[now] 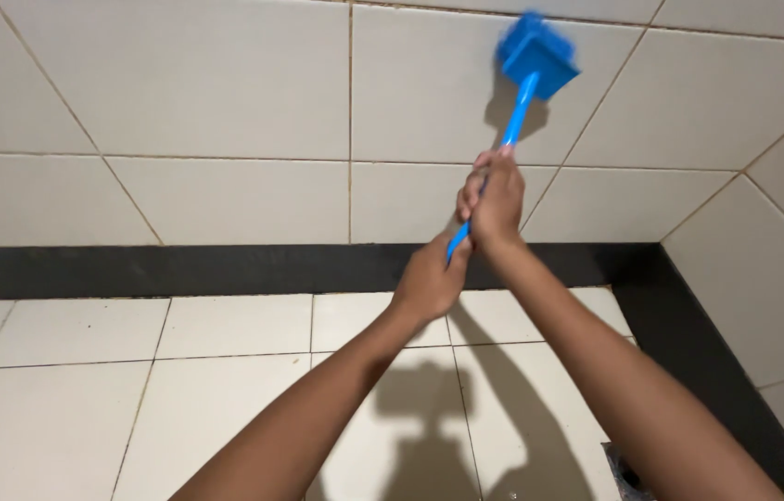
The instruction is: The person scrubs the lower section of a tiled wall using a blue scrub brush. They move the brush back and forth along the grout lines and the black baseboard, cleaning the wall surface in a bathroom setting.
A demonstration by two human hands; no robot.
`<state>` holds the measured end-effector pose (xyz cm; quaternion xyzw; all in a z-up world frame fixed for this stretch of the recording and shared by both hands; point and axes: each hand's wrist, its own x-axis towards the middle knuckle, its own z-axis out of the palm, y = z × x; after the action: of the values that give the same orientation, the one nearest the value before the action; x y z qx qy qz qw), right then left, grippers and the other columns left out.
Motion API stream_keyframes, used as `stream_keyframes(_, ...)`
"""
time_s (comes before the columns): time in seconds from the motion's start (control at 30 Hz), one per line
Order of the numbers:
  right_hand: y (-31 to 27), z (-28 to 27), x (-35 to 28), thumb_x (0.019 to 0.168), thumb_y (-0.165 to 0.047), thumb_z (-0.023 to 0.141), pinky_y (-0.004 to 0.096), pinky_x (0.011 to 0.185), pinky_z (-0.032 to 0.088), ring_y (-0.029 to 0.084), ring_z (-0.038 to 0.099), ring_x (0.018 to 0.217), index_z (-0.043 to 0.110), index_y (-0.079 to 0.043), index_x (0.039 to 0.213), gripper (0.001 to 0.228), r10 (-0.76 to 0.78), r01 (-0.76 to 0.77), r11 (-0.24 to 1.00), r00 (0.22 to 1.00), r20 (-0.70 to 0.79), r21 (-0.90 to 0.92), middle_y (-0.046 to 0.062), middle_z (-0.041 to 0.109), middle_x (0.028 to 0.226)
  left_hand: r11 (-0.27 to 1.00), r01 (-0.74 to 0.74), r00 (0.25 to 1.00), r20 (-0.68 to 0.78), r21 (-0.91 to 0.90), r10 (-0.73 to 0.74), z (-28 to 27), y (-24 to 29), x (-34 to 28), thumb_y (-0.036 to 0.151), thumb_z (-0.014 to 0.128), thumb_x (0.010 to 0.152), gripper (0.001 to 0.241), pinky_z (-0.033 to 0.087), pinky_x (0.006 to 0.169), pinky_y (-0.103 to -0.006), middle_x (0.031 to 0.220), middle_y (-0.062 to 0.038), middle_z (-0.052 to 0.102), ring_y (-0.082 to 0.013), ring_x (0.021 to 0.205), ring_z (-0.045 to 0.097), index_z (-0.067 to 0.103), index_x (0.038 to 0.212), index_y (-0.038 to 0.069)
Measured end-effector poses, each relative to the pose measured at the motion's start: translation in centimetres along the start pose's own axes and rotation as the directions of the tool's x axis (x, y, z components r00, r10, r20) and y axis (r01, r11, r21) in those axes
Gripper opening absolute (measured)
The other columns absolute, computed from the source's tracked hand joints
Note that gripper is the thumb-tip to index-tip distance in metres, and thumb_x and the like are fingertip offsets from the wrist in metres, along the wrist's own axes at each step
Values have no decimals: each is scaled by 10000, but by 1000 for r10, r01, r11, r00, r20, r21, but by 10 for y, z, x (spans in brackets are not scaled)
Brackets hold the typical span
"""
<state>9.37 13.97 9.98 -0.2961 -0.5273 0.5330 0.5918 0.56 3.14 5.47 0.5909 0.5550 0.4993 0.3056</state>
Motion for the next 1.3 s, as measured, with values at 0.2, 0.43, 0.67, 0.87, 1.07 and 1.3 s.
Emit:
stream_keyframes(0.2,46,-18,-40,1093,-478,274,319,344,329,146,355,350,467,-109,908,455,162,-164,975,986,-28,-152,14,356,494,994,109,980,168,-11,-106,32,-58,-27,403,424,1059,452,505,776,-486,877,-254,698,-420,850,686,611,992,-4)
stream_keyframes(0.43,-13,-31,7,1093,-560,350,313,371,316,138,362,385,491,-125,914,491,65,-57,995,991,-117,77,-1,364,523,999,-34,999,27,30,33,24,4,17,462,520,1015,480,522,736,-503,841,-260,676,-449,845,668,599,1011,-11)
stream_keyframes(0.67,28,-55,-8,1051,-604,326,331,354,291,151,330,363,484,-123,897,529,114,-122,991,983,-142,-53,0,340,497,999,39,991,129,21,-42,57,-40,0,488,445,1048,514,509,776,-511,882,-254,692,-454,864,677,624,993,9)
stream_keyframes(0.87,-16,-62,19,1059,-604,289,334,369,303,145,354,376,485,-130,911,533,95,-99,995,972,-213,-7,-3,349,507,998,-3,995,98,64,-3,45,13,26,490,467,1006,491,516,789,-513,906,-249,707,-452,897,676,637,1008,29)
stream_keyframes(1.07,22,-73,-10,1059,-593,272,339,369,332,157,365,381,492,-112,910,550,132,-152,986,963,-235,-67,1,354,511,993,-54,991,126,104,40,73,-47,14,469,456,1032,493,498,806,-528,956,-268,697,-478,926,647,632,1045,9)
stream_keyframes(1.3,68,-66,-34,1059,-599,227,336,428,360,176,412,437,498,-81,905,604,261,-297,951,918,-298,-83,20,387,535,922,281,898,266,266,-350,30,-36,-15,489,460,1017,524,523,862,-518,1005,-255,718,-428,967,700,642,1042,-1)
